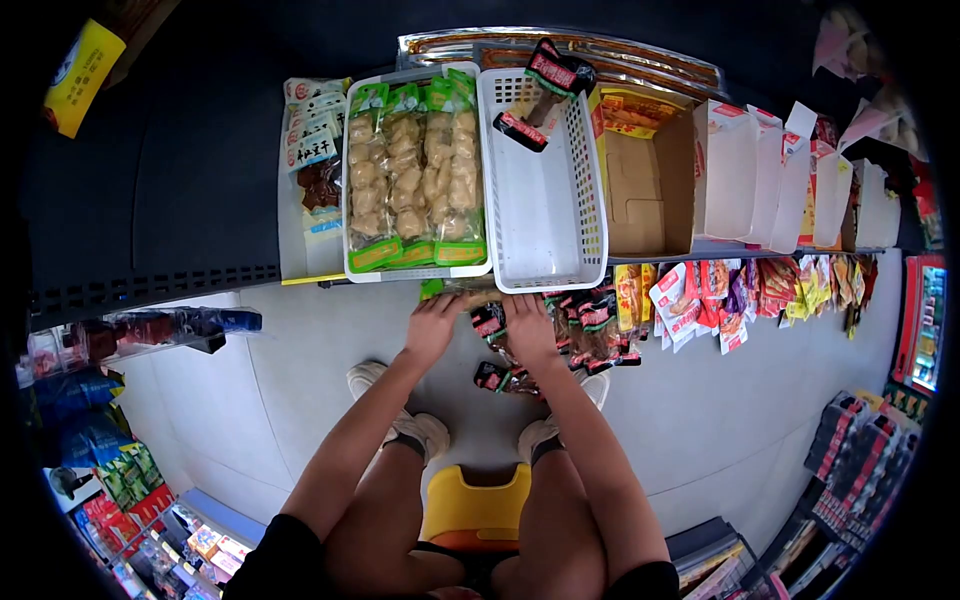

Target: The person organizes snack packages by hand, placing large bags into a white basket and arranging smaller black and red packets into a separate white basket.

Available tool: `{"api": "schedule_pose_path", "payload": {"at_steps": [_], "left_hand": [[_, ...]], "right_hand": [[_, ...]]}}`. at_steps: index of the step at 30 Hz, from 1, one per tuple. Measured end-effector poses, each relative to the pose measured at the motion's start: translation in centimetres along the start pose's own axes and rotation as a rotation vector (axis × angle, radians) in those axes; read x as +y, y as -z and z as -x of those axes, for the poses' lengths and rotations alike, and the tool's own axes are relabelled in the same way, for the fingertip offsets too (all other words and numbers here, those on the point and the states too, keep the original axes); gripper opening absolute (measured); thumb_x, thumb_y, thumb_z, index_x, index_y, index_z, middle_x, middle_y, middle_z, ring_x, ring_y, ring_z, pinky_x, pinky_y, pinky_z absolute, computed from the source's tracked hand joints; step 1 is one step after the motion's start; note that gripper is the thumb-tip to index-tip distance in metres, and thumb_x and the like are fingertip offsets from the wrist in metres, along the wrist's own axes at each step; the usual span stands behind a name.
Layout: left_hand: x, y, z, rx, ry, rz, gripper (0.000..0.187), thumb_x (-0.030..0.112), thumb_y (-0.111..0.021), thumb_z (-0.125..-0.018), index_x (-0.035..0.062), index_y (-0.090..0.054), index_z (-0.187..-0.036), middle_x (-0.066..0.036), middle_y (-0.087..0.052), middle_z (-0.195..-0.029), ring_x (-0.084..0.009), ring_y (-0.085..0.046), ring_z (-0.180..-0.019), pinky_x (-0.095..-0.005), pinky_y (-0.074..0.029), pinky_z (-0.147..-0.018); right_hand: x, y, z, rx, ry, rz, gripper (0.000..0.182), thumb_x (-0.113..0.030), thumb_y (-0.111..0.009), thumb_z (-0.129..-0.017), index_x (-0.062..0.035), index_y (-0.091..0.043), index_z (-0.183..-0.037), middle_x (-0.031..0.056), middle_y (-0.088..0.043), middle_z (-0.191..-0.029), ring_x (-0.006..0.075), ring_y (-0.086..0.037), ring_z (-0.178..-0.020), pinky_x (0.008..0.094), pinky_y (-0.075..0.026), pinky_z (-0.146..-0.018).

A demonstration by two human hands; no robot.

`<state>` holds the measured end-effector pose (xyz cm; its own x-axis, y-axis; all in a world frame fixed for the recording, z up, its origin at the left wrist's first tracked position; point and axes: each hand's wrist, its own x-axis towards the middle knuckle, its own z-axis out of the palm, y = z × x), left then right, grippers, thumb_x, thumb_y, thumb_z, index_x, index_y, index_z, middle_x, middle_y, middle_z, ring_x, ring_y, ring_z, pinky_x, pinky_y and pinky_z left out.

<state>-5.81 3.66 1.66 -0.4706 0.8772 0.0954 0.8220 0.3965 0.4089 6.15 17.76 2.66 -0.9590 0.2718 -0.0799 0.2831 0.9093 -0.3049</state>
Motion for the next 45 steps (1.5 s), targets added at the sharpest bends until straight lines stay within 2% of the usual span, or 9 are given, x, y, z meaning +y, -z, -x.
{"api": "schedule_pose_path", "payload": {"at_steps": [5,11,20,26,31,33,36,40,45], "left_hand": [[0.8,4.1,1.6,-0.016,0.016,0.041,0.039,-0.004,-0.05,-0.063,0.0074,-0.054,-0.1,-0.007,-0.056,-0.087,-0.0234,-0.056,-0.076,-0.0331,-0.046,-0.065],[1.2,9.4,4.1,-0.108,0.14,0.121,0.034,-0.001,-0.049,-0.068,0.0089,-0.054,-0.1,-0.007,-0.055,-0.084,-0.0237,-0.056,-0.071,-0.0332,-0.047,-0.062],[2.2,13.7,5.8,-0.264,0.299,0.463,0.019,0.006,-0.05,-0.078,0.0056,-0.055,-0.097,-0.011,-0.059,-0.086,-0.0274,-0.058,-0.074,-0.0331,-0.047,-0.064],[2.7,14.1,7.9,-0.387,0.468,0.852,0.022,0.013,-0.05,-0.084,0.0025,-0.053,-0.103,-0.005,-0.059,-0.085,-0.0129,-0.055,-0.074,-0.0238,-0.044,-0.067],[4.1,16.1,7.8,-0.404,0.602,1.077,0.026,0.016,-0.05,-0.085,-0.0013,-0.052,-0.104,0.002,-0.055,-0.085,-0.0051,-0.047,-0.079,-0.0187,-0.04,-0.07],[4.3,16.4,8.2,-0.389,0.601,1.163,0.027,0.017,-0.05,-0.085,-0.0012,-0.052,-0.105,0.002,-0.055,-0.085,-0.0045,-0.048,-0.078,-0.0177,-0.039,-0.07],[4.4,16.2,8.6,-0.371,0.626,1.209,0.027,0.016,-0.05,-0.085,-0.0009,-0.052,-0.105,0.002,-0.055,-0.085,-0.0045,-0.048,-0.079,-0.0171,-0.039,-0.071],[5.0,15.4,8.9,-0.239,0.672,1.196,0.025,0.015,-0.049,-0.086,-0.0002,-0.052,-0.106,0.001,-0.056,-0.086,-0.0049,-0.049,-0.08,-0.0174,-0.039,-0.072],[5.8,16.3,7.8,-0.218,0.716,1.361,0.023,0.009,-0.046,-0.086,-0.0021,-0.049,-0.105,-0.004,-0.057,-0.09,-0.0104,-0.055,-0.083,-0.021,-0.041,-0.075]], "right_hand": [[0.4,0.5,-0.3,-0.05,-0.06,-0.026,0.039,-0.01,-0.054,-0.067,0.0,-0.048,-0.105,0.0132,-0.053,-0.1,0.0259,-0.045,-0.099,0.0369,-0.032,-0.089],[-0.7,4.1,0.3,0.136,0.052,-0.206,0.023,-0.019,-0.06,-0.069,-0.0052,-0.058,-0.087,0.0056,-0.058,-0.084,0.0213,-0.048,-0.095,0.0407,-0.027,-0.091],[-1.1,11.0,2.1,0.04,0.068,-0.411,0.037,-0.017,-0.068,-0.063,-0.0055,-0.053,-0.096,0.0107,-0.048,-0.105,0.0262,-0.043,-0.104,0.0397,-0.027,-0.095],[-0.5,14.4,1.9,-0.364,-0.314,-1.546,0.051,-0.004,-0.066,-0.068,-0.0089,-0.043,-0.113,0.0025,-0.049,-0.1,0.0119,-0.048,-0.094,0.0248,-0.039,-0.08],[-0.6,16.3,1.1,-0.521,-0.224,-1.58,0.052,-0.008,-0.062,-0.073,-0.0091,-0.041,-0.12,0.001,-0.049,-0.096,0.0102,-0.048,-0.093,0.0236,-0.039,-0.081],[-0.7,15.4,0.8,-0.674,-0.432,-1.828,0.042,-0.012,-0.062,-0.075,-0.0071,-0.046,-0.113,-0.0037,-0.046,-0.085,0.0065,-0.047,-0.086,0.0204,-0.038,-0.074],[-1.2,14.6,0.7,-0.661,-0.467,-1.932,0.036,-0.011,-0.061,-0.076,-0.0063,-0.047,-0.108,-0.0037,-0.049,-0.089,0.0064,-0.048,-0.085,0.0211,-0.039,-0.076],[-3.9,19.7,-0.3,-0.321,-0.203,-1.657,0.024,-0.005,-0.058,-0.076,-0.0033,-0.048,-0.097,-0.0014,-0.055,-0.085,0.0045,-0.052,-0.076,0.0178,-0.04,-0.065],[-5.0,19.9,-1.4,-0.176,-0.215,-1.409,0.02,-0.002,-0.057,-0.076,-0.0028,-0.047,-0.093,-0.0006,-0.054,-0.082,0.0034,-0.05,-0.071,0.0183,-0.04,-0.062]]}}
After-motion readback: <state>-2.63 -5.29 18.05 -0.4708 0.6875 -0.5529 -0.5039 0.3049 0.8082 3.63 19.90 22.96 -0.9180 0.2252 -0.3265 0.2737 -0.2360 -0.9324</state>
